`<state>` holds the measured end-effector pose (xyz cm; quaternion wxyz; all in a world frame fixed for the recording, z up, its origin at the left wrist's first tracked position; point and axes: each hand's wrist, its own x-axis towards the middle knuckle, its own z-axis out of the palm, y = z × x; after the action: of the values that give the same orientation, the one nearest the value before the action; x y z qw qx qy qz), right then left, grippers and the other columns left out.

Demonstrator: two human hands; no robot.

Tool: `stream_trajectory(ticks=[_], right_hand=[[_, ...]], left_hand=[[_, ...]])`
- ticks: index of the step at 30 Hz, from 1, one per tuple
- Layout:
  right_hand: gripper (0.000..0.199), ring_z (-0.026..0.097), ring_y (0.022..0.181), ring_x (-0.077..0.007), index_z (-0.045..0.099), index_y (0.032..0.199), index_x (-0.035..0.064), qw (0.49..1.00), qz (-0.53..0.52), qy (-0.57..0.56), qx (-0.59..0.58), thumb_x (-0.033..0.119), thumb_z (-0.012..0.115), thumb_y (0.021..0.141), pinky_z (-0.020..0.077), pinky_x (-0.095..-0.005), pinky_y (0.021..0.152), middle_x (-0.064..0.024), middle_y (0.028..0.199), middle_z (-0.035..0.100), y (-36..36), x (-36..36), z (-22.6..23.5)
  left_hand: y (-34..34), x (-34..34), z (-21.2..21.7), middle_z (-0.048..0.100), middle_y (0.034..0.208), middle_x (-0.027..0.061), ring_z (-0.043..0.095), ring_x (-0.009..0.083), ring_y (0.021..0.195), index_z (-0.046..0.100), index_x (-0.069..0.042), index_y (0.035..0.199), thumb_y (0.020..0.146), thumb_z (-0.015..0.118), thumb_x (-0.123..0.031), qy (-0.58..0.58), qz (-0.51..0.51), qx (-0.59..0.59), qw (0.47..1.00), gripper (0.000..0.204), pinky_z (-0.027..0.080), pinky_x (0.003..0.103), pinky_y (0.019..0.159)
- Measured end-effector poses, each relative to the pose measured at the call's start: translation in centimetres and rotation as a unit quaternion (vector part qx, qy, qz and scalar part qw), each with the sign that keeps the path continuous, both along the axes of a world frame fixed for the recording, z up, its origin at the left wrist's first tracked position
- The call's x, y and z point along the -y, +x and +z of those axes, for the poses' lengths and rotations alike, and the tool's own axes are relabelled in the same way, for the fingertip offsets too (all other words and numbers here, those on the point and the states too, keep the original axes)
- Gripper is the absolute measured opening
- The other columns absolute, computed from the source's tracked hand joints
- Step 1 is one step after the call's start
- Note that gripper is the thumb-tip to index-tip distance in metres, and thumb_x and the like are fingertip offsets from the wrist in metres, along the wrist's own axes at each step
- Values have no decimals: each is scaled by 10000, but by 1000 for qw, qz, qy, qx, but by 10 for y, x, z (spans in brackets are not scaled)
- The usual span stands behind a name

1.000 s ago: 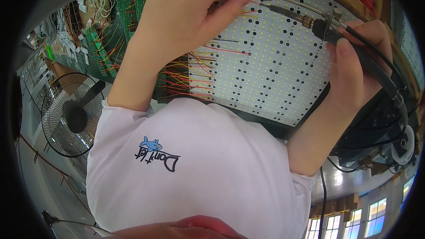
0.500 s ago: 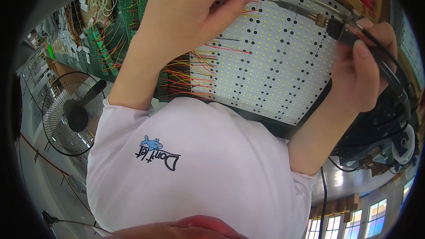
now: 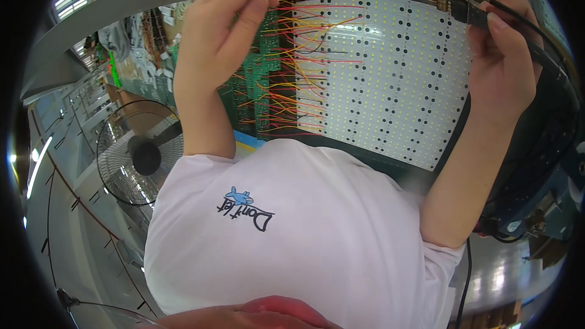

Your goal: The person arranges wired circuit boards onto an LED panel and solders the wires to the board using a soldering iron.

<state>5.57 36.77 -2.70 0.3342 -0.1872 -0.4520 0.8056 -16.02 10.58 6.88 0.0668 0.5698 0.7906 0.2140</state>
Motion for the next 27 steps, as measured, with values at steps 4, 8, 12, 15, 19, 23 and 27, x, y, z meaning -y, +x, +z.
stream_trajectory(ticks=[4,8,12,15,19,23,27], right_hand=[[152,530,685,-107,630,950,-41,999,1,12,30,68,590,853,391,-208,572,-65,870,602,-4,8,5],[166,558,729,-113,615,1003,-42,998,50,24,-13,47,567,870,411,-222,611,-93,910,621,1,3,-2],[164,544,699,-108,620,1000,-38,998,49,31,-16,51,568,872,394,-226,586,-86,884,616,0,2,-3],[157,534,676,-108,621,992,-33,999,31,34,3,57,574,872,379,-229,566,-83,877,614,0,5,-1],[153,531,671,-109,623,984,-30,999,13,27,17,65,586,870,377,-228,563,-82,873,614,1,2,-3],[161,539,683,-110,624,989,-32,999,13,36,28,63,595,862,387,-221,573,-81,877,616,1,6,2],[87,525,626,-57,627,897,-11,996,-21,53,61,67,618,857,406,-169,557,-12,779,574,-3,12,16]], left_hand=[[13,9,-8,638,843,64,582,279,837,688,-77,882,811,745,-129,-77,-31,-26,996,105,467,390,762],[30,3,-16,629,825,24,584,261,834,706,-114,878,768,798,-164,-70,-10,-82,994,152,466,388,800],[30,-3,-20,640,813,27,595,256,829,707,-109,858,771,791,-120,-38,-35,-69,996,121,479,393,786],[21,-1,-24,673,821,42,633,249,813,717,-95,870,772,789,-90,-15,-61,-15,998,122,515,375,720],[23,-3,-18,721,877,65,689,230,775,727,-63,931,798,779,-76,-5,-1,28,1000,144,539,329,607],[32,-11,-23,733,893,81,707,209,743,721,-39,986,833,749,-55,23,40,60,997,156,544,295,596],[39,-19,-35,726,865,85,707,180,708,717,-36,1021,845,741,-47,40,48,65,996,177,542,272,598]])
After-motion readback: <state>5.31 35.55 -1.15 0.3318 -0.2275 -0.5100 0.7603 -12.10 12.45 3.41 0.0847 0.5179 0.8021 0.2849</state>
